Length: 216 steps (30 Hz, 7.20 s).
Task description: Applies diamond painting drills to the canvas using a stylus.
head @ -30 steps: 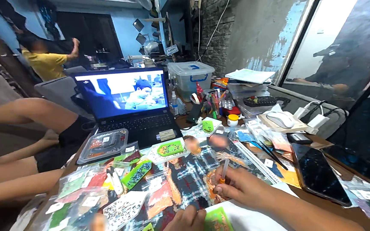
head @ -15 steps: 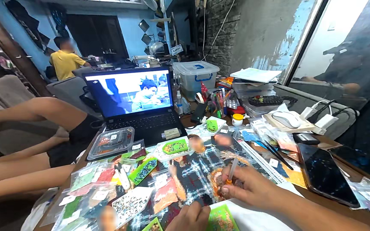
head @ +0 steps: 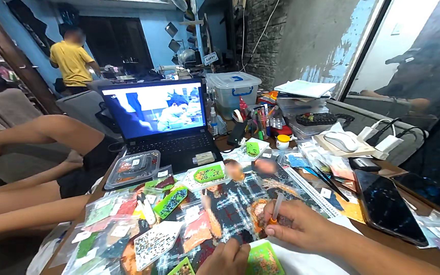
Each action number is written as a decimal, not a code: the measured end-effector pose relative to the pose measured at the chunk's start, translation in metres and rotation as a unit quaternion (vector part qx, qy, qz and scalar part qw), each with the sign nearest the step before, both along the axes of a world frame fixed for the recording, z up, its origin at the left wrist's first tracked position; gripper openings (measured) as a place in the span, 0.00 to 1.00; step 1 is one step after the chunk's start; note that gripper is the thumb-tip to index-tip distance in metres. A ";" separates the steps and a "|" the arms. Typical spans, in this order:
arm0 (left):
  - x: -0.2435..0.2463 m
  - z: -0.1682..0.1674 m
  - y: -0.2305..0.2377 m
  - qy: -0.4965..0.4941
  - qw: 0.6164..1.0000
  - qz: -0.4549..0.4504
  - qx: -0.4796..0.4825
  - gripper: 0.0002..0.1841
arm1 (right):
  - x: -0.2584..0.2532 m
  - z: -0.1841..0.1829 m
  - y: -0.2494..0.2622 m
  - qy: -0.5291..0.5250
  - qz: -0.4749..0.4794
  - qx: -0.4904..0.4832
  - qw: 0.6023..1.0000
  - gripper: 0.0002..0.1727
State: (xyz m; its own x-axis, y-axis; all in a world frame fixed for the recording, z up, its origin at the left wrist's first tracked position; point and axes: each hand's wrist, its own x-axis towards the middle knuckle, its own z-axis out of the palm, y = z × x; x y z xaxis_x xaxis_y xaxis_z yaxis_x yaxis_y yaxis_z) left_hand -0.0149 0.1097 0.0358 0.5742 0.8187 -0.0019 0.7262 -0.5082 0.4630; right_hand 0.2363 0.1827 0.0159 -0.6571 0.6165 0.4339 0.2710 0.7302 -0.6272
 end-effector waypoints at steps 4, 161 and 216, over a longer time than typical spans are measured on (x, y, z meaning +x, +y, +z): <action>0.000 0.001 0.000 0.004 1.000 0.002 -0.003 0.28 | 0.000 -0.001 0.000 0.001 0.005 0.007 1.000 0.17; -0.001 -0.012 0.002 -0.042 0.997 -0.001 0.068 0.26 | -0.004 -0.002 -0.003 0.053 0.066 -0.004 0.996 0.17; 0.000 -0.011 0.000 -0.038 0.997 0.007 0.071 0.27 | -0.006 -0.001 -0.006 0.072 0.049 0.001 0.996 0.14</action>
State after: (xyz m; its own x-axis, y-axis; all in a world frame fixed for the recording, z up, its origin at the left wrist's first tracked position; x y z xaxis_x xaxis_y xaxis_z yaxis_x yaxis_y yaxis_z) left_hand -0.0147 0.1101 0.0249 0.5562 0.8159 0.1581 0.6993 -0.5622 0.4415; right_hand 0.2303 0.1766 0.0148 -0.6450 0.5514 0.5291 0.1049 0.7496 -0.6535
